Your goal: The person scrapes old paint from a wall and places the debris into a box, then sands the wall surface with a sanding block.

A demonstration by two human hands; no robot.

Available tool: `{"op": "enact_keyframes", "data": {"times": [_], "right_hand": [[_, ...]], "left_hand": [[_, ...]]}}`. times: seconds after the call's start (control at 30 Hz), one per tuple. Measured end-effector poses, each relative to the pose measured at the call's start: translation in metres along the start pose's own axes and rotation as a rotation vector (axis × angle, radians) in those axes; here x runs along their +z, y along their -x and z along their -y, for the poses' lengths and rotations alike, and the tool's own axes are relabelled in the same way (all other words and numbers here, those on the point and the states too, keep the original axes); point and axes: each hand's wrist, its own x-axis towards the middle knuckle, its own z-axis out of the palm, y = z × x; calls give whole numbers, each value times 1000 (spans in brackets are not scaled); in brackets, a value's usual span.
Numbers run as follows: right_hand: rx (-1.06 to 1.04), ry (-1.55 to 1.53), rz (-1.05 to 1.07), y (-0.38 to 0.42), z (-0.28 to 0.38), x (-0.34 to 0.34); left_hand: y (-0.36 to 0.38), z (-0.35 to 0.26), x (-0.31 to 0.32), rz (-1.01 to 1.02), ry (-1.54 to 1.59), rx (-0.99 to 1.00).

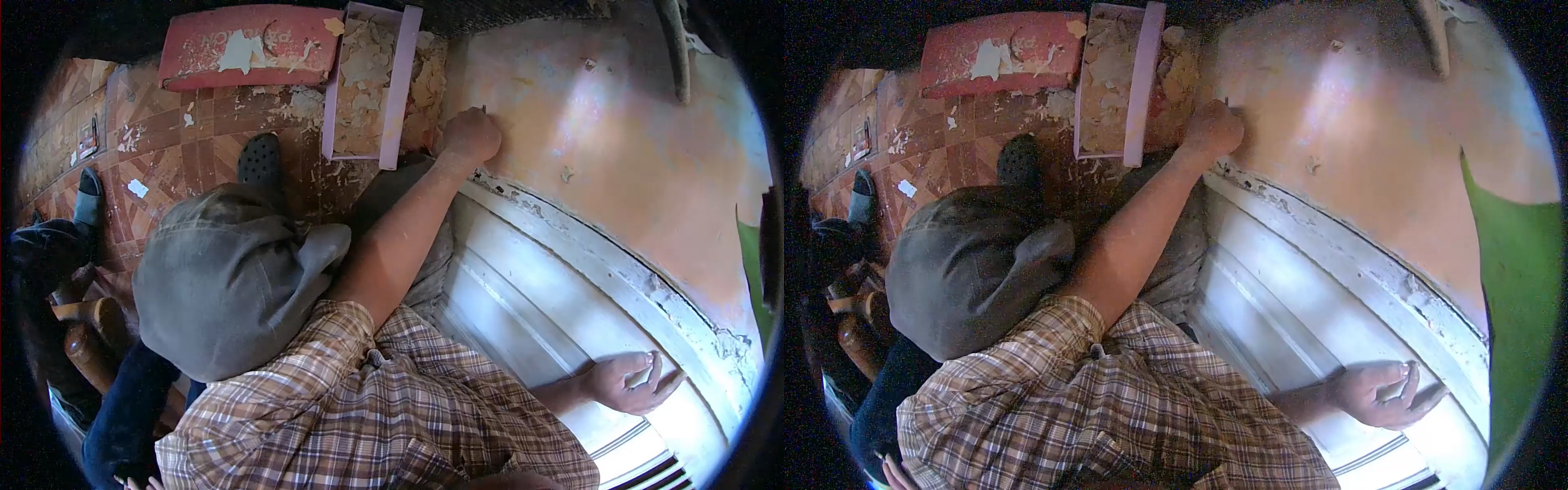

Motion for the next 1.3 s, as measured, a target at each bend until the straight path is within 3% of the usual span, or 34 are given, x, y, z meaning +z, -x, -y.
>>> {"op": "enact_keyframes", "data": {"times": [0.13, 0.2, 0.27, 0.33, 0.4, 0.43, 0.47, 0.63, 0.67, 0.73, 0.87, 0.97, 1.03, 1.13, 1.17, 1.2, 1.27, 1.3], "right_hand": [[67, -28, 0, -1, 5, -1], [124, -59, -3, -1, 8, 0], [41, -48, -24, 1, 0, 2], [34, -14, -9, 2, -2, -1], [41, 22, -20, 1, 0, 4], [77, -9, -40, 2, 2, 4], [110, -40, -54, 2, 1, 1], [112, -8, -86, 3, 3, 4], [132, -20, -86, 2, 5, 2], [97, 46, -6, 0, 11, -4], [141, 2, -25, 0, 13, -2], [160, 8, -5, -2, 15, -3], [139, -19, -14, -1, 13, -2], [139, -18, 6, 1, 12, -2], [139, -16, 10, 1, 12, -2], [136, -26, 12, 0, 13, -2], [128, -34, 25, 0, 12, -3], [141, -35, 20, 1, 13, -3]], "left_hand": [[17, -11, -25, 12, 233, -268], [12, -3, -15, -7, 145, -196], [5, 5, -17, 11, -85, -41], [-9, 26, 8, 65, -12, -108], [-20, 34, 7, 55, -75, -24], [-26, 42, 9, 157, -384, 255], [-25, 50, 15, 162, -386, 258], [-25, 78, 10, 105, -70, -108], [-25, 82, 9, 106, -69, -110], [-10, 63, -34, 291, -488, 150], [-14, 46, -19, 129, -267, 135], [-21, 35, 18, 51, -32, -12], [13, 1, -16, -10, 127, -217], [24, -3, -10, -51, 60, -228], [18, 12, 15, -150, 1, -172], [10, 20, 14, -147, 1, -169], [2, 43, 11, -70, -234, 52], [-13, 57, 26, 88, -99, -75]]}}
